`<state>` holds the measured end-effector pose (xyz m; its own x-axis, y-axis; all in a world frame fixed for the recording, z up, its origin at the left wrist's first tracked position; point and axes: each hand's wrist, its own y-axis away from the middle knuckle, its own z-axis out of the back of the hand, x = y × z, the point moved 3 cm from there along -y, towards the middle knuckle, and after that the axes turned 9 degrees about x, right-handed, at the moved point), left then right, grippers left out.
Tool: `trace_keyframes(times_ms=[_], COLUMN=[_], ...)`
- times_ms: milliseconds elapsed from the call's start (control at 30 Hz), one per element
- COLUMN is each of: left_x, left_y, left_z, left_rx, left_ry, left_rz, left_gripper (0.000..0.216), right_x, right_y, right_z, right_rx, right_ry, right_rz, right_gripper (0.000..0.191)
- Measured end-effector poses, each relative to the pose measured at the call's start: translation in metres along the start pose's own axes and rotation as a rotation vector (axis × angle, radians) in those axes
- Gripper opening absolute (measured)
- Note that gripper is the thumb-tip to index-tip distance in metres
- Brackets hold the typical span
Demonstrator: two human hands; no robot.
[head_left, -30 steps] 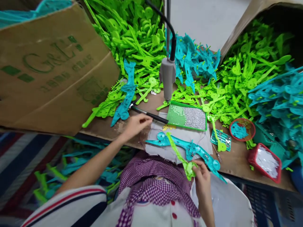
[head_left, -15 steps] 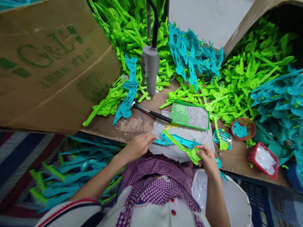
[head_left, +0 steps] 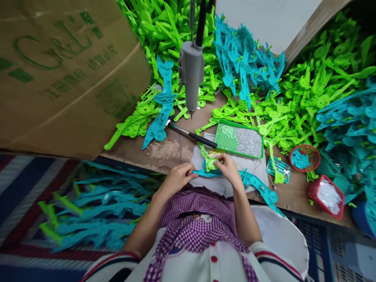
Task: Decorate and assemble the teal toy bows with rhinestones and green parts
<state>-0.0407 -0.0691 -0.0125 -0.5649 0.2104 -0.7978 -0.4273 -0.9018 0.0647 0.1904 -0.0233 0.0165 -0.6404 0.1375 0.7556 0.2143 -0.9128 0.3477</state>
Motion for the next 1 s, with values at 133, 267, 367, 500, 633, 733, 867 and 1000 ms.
trace_keyframes(times_ms=[133,267,367,500,633,733,867,1000], left_x=[0.002,0.001,-0.001,-0.005,-0.008,-0.01,-0.01,-0.008], left_y=[-0.008,-0.017,-0.018,-0.014,-0.01,-0.009,-0.005,-0.001], left_z=[0.006,0.01,0.011,0.011,0.01,0.01,0.009,0.006], left_rx=[0.076,0.148,0.151,0.114,0.123,0.124,0.098,0.075], left_ry=[0.03,0.024,0.003,-0.019,-0.035,-0.036,-0.031,-0.05], left_rz=[0.015,0.026,-0.025,-0.097,-0.129,-0.143,-0.149,-0.155], left_gripper=[0.029,0.031,0.032,0.03,0.026,0.027,0.025,0.024], right_x=[0.011,0.019,0.02,0.016,0.02,0.027,0.029,0.025], right_y=[-0.014,-0.023,-0.027,-0.028,-0.028,-0.03,-0.03,-0.031], right_z=[-0.001,-0.004,-0.008,-0.004,0.002,0.004,0.007,0.005], right_rx=[0.033,0.091,0.147,0.157,0.173,0.227,0.26,0.221], right_ry=[0.147,0.23,0.185,0.142,0.201,0.25,0.281,0.303], right_rz=[-0.022,0.017,0.08,0.106,0.192,0.276,0.317,0.31], right_gripper=[0.015,0.011,0.01,0.012,0.008,0.006,0.008,0.02])
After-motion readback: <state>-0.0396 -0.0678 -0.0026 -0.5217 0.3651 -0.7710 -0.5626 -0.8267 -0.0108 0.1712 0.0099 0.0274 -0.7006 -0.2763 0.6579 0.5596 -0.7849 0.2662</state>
